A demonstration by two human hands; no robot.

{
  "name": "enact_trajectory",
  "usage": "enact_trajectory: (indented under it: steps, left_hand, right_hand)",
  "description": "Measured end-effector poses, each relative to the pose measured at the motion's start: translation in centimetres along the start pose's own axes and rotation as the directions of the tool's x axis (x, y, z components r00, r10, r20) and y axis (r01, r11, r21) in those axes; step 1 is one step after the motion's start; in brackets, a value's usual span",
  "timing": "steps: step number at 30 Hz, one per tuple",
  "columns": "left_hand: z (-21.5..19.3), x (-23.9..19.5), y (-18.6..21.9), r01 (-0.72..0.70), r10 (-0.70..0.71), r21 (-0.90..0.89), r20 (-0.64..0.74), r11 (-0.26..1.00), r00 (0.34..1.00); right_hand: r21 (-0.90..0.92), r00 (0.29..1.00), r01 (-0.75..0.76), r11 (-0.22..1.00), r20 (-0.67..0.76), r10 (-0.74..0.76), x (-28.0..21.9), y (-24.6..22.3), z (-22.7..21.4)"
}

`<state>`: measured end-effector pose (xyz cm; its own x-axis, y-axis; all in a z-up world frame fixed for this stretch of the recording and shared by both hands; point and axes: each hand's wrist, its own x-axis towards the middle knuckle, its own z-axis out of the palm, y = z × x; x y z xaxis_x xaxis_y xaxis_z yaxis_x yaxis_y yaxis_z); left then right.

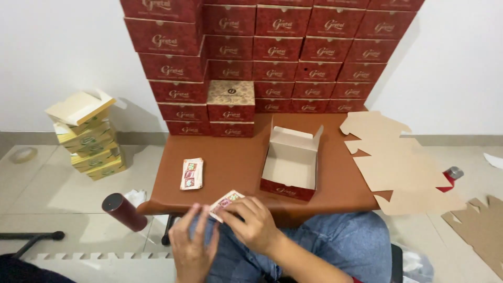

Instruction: Assembling a cardboard box by folding along pre-scored lines and tucking in tabs.

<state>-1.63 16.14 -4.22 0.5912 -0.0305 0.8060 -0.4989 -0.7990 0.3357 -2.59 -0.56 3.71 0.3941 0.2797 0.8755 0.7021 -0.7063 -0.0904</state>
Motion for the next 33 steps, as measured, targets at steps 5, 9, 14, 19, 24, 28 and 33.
enact_trajectory:
  steps: [5, 9, 14, 19, 24, 28, 33]
  left_hand:
    - [-2.1, 2.2, 3.8, -0.304, 0.315, -0.094, 0.145, 0.948, 0.938]
    - [0.5, 3.3, 4.1, -0.262, 0.304, -0.281, 0.117, 0.923, 0.946]
    - [3.5, 7.9, 7.1, -0.259, 0.316, -0.281, 0.176, 0.924, 0.932]
    - [5.9, 14.5, 9.3, -0.384, 0.426, -0.226, 0.186, 0.895, 0.885]
    - [10.7, 16.5, 7.8, -0.331, 0.482, -0.382, 0.424, 0.863, 0.767]
    - [12.7, 16.0, 7.2, -0.301, 0.493, -0.403, 0.565, 0.865, 0.662]
    - [13.3, 15.9, 6.6, -0.266, 0.504, -0.443, 0.606, 0.856, 0.616]
  right_hand:
    - [0.087, 0.987, -0.023, 0.996, 0.16, 0.009, -2.1, 0.0, -5.4]
    - [0.048, 0.985, -0.082, 0.995, 0.156, 0.074, -3.0, 2.7, -8.7]
    - [-0.183, 0.965, -0.001, 0.983, 0.258, 0.049, -1.4, 6.4, -11.6]
    - [-0.326, 0.942, 0.051, 0.944, 0.33, 0.063, -0.2, 11.6, -11.7]
    - [-0.409, 0.845, 0.117, 0.905, 0.52, 0.126, -1.7, 17.7, -8.5]
    - [-0.318, 0.673, 0.047, 0.947, 0.71, 0.205, -1.2, 19.2, -6.8]
    - [-0.295, 0.527, -0.024, 0.955, 0.808, 0.263, -1.6, 20.0, -5.5]
